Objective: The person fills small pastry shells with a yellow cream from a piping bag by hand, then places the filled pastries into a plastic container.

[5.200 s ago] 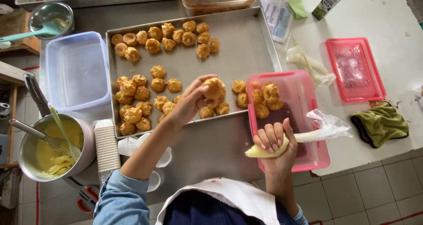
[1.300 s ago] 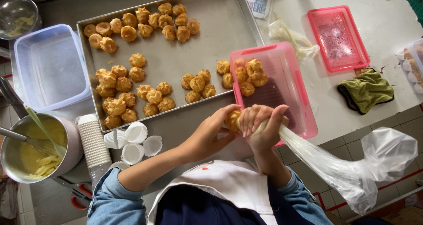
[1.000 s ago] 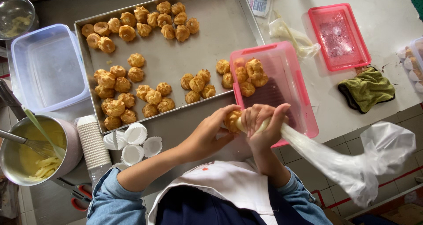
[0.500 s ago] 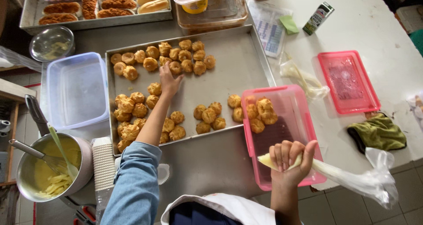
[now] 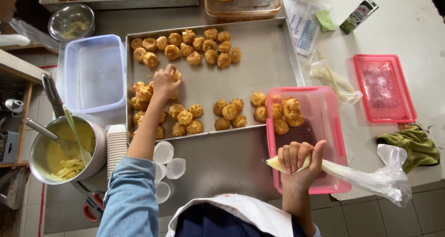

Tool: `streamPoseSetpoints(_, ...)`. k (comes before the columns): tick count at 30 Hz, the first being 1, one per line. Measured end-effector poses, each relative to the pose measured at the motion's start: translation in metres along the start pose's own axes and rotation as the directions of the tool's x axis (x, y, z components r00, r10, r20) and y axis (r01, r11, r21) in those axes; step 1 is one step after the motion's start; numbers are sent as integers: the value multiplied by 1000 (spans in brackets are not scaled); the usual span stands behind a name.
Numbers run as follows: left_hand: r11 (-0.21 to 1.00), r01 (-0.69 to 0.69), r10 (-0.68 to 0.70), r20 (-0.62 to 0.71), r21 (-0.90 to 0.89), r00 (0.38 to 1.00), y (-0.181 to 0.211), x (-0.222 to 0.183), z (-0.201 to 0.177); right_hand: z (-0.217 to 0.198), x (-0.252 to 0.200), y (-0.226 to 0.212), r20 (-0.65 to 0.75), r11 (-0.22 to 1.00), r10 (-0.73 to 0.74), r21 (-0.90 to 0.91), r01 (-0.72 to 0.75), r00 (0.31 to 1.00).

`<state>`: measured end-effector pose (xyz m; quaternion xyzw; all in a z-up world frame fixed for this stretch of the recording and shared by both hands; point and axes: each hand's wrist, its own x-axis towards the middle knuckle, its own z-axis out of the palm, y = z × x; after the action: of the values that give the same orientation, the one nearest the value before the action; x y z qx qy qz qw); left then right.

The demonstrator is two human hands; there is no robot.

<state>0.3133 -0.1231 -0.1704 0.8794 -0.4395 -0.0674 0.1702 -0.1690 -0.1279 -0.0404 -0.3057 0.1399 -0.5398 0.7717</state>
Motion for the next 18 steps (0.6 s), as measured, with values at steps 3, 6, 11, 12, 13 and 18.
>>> streamPoseSetpoints(3,735,71,29,135,-674,990,50,-20,-25,0,-2,-8,2,999,-34,0,34,999)
streamPoseSetpoints(6,2,506,107,503,-863,858,124,-69,-49,-1,-4,-13,-34,998,-68,-17,68,997)
streamPoseSetpoints(11,12,397,500,349,-918,793,192,-164,-73,8,-13,-10,10,997,-78,8,78,997)
streamPoseSetpoints(12,15,402,509,353,-915,785,199,-176,-71,10,-15,-10,33,996,-84,4,84,996)
streamPoseSetpoints(13,24,358,527,317,-933,789,204,-187,-67,12,-16,-10,55,996,-89,0,89,994)
streamPoseSetpoints(18,71,233,609,227,-970,760,214,-222,-41,24,-23,-8,78,985,-172,33,170,982)
